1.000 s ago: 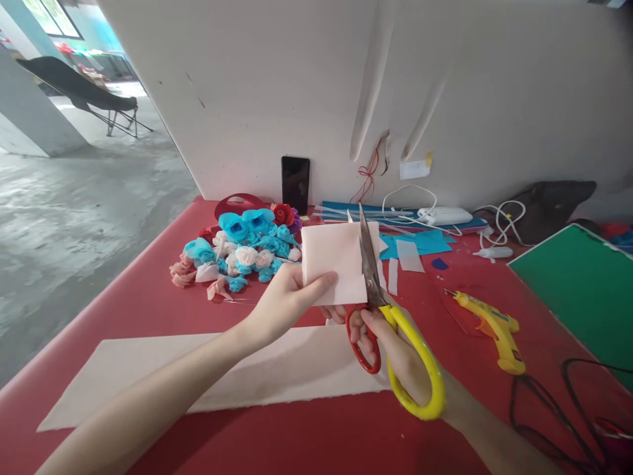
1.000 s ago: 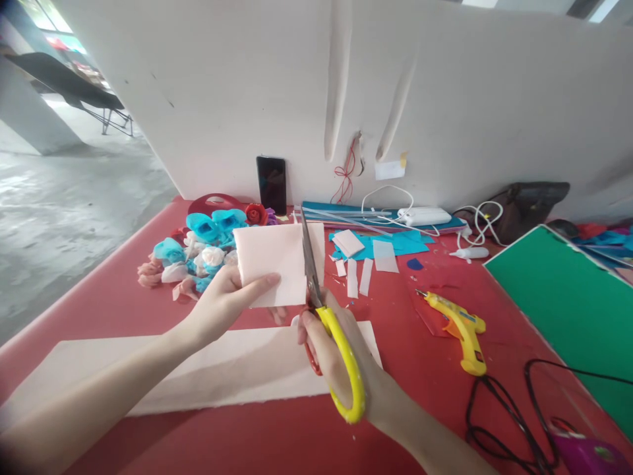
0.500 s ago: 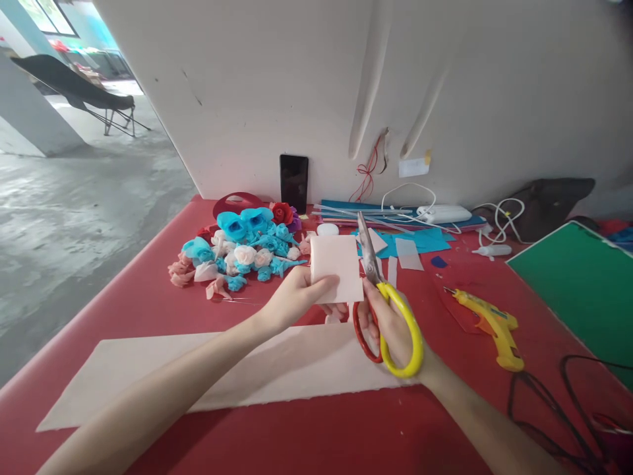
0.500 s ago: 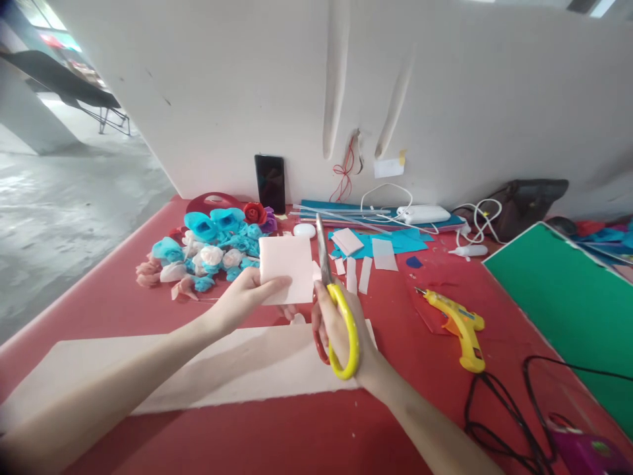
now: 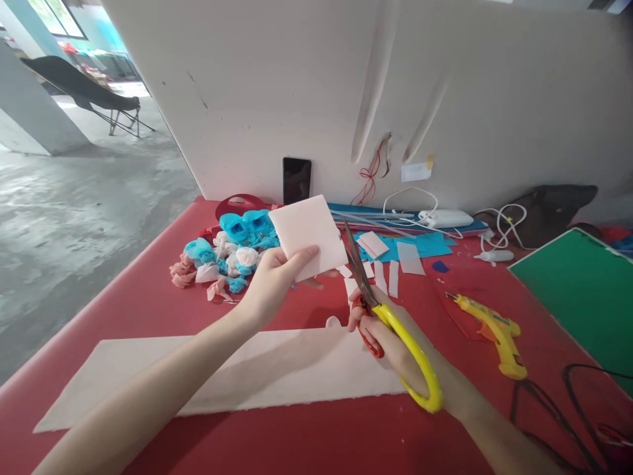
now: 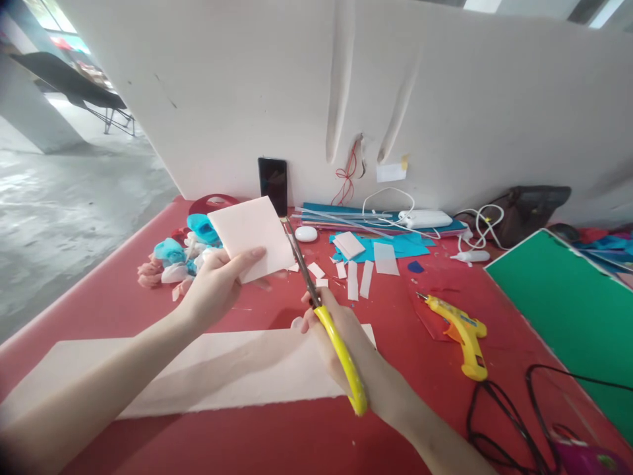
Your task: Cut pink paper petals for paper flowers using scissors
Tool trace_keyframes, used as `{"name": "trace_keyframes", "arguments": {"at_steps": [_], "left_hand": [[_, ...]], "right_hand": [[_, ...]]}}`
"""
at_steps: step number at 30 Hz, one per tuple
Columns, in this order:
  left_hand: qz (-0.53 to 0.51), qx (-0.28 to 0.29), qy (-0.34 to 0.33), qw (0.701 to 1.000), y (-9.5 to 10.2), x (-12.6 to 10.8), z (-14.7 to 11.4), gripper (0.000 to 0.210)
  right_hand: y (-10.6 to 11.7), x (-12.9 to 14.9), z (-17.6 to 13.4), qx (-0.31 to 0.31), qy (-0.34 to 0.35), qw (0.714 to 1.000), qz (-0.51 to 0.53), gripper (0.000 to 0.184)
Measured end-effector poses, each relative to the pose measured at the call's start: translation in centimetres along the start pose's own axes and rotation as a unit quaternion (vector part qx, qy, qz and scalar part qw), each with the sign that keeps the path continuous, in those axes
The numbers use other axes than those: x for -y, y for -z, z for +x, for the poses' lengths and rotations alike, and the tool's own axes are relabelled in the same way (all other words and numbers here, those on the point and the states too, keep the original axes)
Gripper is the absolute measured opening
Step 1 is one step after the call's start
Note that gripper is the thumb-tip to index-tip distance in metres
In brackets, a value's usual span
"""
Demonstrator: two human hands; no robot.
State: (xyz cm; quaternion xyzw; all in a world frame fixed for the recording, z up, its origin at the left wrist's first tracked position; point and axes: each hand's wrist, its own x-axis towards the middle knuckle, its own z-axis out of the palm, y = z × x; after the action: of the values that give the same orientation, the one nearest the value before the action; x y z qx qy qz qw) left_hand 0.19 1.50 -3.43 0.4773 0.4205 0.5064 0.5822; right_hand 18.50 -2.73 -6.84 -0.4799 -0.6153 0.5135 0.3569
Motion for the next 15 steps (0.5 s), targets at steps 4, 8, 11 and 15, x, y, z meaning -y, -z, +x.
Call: {"name": "trace_keyframes", "arguments": {"at_steps": [4, 8, 11, 15], "left_hand": [[-0.028, 0.010, 0.001, 1.000, -0.13, 0.06, 0.02, 0.033], [-0.022, 0.012, 0.014, 1.000, -0.33, 0.09, -0.22, 0.033], [-0.009, 0.015, 0.017, 1.000, -0.48, 0.13, -0.40, 0.035], [0.000, 0.017, 0.021, 1.000, -0.60, 0.24, -0.52, 0.037]], "right_hand": [[-0.02, 0.42, 0.07, -0.012, -0.008, 1.000, -0.011, 0.011], [0.10, 0.56, 0.02, -0.012, -0.012, 1.000, -0.021, 0.009], [0.06, 0.76, -0.10, -0.014, -0.007, 1.000, -0.026, 0.009], [0.07, 1.08, -0.18, -0.013, -0.002, 0.999, -0.030, 0.008]]}}
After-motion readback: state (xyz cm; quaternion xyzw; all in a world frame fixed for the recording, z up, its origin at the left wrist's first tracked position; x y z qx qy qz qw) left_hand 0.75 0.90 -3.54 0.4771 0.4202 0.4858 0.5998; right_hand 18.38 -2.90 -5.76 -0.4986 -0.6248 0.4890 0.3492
